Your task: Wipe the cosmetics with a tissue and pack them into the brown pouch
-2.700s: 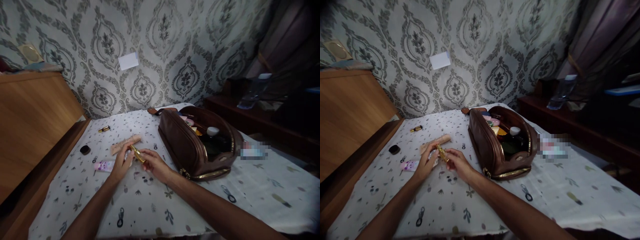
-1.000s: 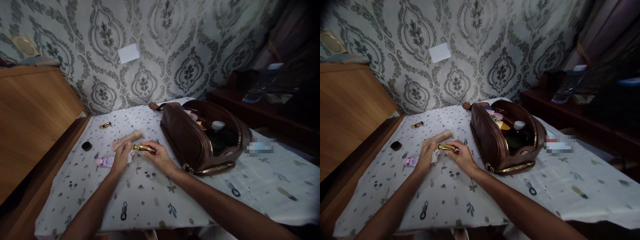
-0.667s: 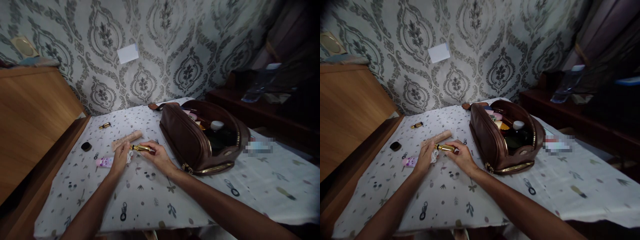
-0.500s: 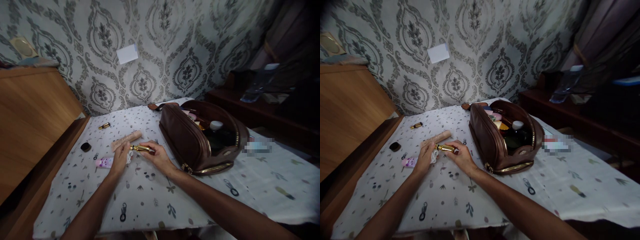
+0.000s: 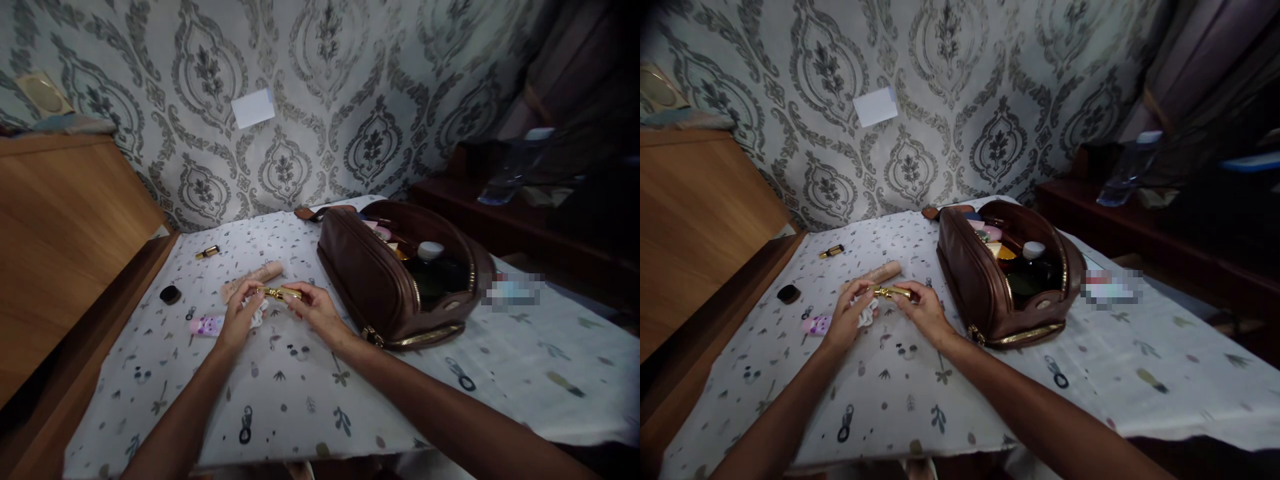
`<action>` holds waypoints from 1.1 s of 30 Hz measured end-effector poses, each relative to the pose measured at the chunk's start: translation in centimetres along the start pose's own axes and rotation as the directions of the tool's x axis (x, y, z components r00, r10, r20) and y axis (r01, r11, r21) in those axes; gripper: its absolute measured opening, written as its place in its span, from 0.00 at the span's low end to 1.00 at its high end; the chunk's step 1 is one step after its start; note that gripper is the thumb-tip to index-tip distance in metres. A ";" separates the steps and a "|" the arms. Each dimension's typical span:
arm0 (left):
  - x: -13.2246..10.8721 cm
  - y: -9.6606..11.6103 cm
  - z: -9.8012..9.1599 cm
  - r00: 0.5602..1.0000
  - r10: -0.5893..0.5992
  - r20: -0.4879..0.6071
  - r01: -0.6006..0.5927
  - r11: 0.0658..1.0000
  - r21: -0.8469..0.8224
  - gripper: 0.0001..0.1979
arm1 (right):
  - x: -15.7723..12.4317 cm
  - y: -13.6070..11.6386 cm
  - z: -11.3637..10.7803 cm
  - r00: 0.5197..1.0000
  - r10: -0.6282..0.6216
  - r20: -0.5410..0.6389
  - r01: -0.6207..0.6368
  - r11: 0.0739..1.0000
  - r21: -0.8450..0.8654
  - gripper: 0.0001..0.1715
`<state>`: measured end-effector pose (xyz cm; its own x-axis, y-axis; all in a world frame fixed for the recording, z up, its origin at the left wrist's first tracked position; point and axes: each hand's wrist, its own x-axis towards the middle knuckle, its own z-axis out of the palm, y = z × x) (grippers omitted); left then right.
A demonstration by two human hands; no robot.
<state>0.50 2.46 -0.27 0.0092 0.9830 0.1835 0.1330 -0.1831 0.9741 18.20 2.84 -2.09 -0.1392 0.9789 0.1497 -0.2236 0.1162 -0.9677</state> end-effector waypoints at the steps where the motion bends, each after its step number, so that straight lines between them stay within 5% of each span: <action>1: 0.0 0.0 0.0 1.000 -0.005 0.001 0.005 1.000 -0.014 0.15 | 0.0 0.0 0.0 1.000 0.010 0.002 -0.010 1.000 0.001 0.17; 8: 0.2 0.2 0.0 1.000 0.003 -0.002 -0.003 1.000 -0.025 0.15 | -0.1 -0.1 0.0 1.000 0.009 0.022 -0.009 1.000 -0.006 0.16; 14: 0.1 0.2 -0.4 0.991 0.134 0.013 -0.134 0.982 0.130 0.10 | -0.1 -0.4 0.1 0.998 0.038 0.042 -0.037 0.999 -0.022 0.19; 24: 0.3 0.5 0.0 0.998 0.070 0.005 -0.070 0.992 0.102 0.13 | -0.1 -0.2 0.0 0.997 0.028 0.074 -0.020 0.994 -0.110 0.25; 33: 0.4 0.2 -0.2 0.995 0.098 0.016 -0.099 0.990 0.101 0.12 | -0.5 -0.7 0.3 0.985 0.153 0.086 -0.153 0.988 -0.002 0.29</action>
<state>0.36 2.77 0.00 0.0380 0.9604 0.2759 0.2307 -0.2770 0.9327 18.13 2.24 -1.39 -0.2541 0.9670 0.0171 -0.1980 -0.0347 -0.9796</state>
